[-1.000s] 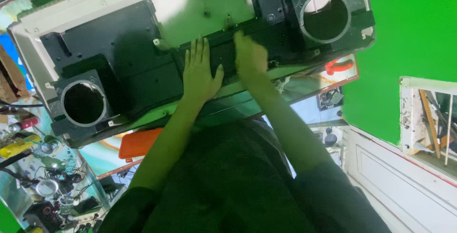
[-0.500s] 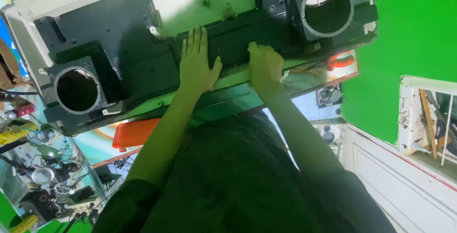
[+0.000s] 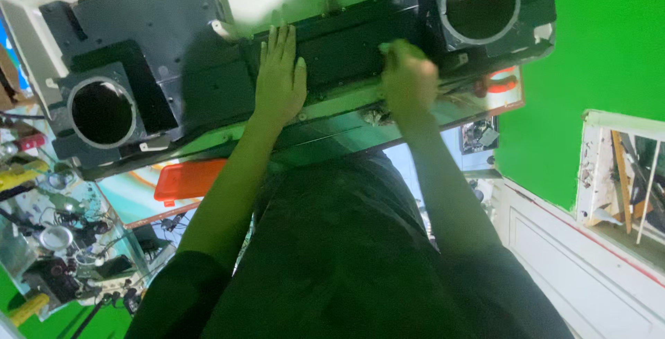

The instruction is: The person manipulates internal components of an electronic keyboard casing, disconnecting small white connectors and handling plastic parts.

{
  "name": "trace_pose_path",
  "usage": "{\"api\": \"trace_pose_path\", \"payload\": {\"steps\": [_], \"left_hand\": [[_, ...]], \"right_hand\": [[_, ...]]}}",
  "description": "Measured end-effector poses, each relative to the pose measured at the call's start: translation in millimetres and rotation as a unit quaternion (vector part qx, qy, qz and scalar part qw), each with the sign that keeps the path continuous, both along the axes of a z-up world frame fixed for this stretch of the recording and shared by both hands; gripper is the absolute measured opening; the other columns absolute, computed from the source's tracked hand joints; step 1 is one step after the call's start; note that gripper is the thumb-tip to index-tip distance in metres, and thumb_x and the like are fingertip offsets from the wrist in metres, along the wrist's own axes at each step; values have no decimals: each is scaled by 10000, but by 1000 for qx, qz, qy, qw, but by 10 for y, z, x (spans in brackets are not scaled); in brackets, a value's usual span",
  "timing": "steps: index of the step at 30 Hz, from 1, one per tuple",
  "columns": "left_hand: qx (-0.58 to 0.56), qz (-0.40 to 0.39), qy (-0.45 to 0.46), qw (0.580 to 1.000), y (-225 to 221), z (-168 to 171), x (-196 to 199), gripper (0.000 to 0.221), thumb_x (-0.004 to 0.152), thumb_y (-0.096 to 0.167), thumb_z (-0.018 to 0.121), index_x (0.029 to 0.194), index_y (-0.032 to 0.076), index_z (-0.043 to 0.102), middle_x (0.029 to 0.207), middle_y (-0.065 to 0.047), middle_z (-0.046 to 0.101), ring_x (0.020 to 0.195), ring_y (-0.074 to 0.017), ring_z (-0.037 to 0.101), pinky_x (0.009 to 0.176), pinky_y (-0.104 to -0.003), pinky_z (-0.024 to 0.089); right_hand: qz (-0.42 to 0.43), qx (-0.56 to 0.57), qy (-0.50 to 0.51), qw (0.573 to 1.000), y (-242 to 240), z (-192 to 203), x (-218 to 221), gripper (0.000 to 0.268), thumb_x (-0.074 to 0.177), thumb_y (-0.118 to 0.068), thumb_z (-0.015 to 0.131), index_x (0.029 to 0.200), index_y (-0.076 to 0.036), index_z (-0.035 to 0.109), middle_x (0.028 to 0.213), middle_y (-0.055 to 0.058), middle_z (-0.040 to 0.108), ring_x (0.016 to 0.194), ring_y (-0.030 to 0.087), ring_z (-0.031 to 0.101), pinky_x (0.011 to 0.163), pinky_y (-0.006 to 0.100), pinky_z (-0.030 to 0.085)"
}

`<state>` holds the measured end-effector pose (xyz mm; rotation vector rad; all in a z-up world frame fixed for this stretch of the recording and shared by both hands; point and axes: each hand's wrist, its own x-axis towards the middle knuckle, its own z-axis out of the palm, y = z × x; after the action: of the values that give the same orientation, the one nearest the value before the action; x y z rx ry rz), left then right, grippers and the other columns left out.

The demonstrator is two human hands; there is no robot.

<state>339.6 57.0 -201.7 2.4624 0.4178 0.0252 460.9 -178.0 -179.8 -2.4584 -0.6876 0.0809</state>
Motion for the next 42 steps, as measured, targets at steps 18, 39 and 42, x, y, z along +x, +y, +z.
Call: {"api": "trace_pose_path", "payload": {"steps": [18,39,42], "left_hand": [[-322,137,-212,912,162,-368,-431,790,1142,599,129,1706,76,-49,1777,-264,92,1680,-362,138,1380,-450,154],[-434,204,-370,796,221,-544,-268,809,1116,542,355,1701,23,146,1737,-227,276,1636,-313,258,1388,-439,128],[-238,200,-326,893,212,-579,-383,597,1184,420,237,1640,38,177,1668,-247,278,1543,-326,281,1281,-448,205]], "right_hand": [[100,-82,59,990,818,-242,-15,152,909,-23,607,1026,-23,703,1042,219,705,1022,416,658,888,510,502],[281,-156,-151,935,1427,-521,-630,171,840,-182,654,971,-116,740,969,111,723,1206,359,558,989,552,426],[329,-183,-38,926,1216,-237,-679,137,854,-154,657,956,-115,740,961,100,726,1149,343,563,940,507,423]]}}
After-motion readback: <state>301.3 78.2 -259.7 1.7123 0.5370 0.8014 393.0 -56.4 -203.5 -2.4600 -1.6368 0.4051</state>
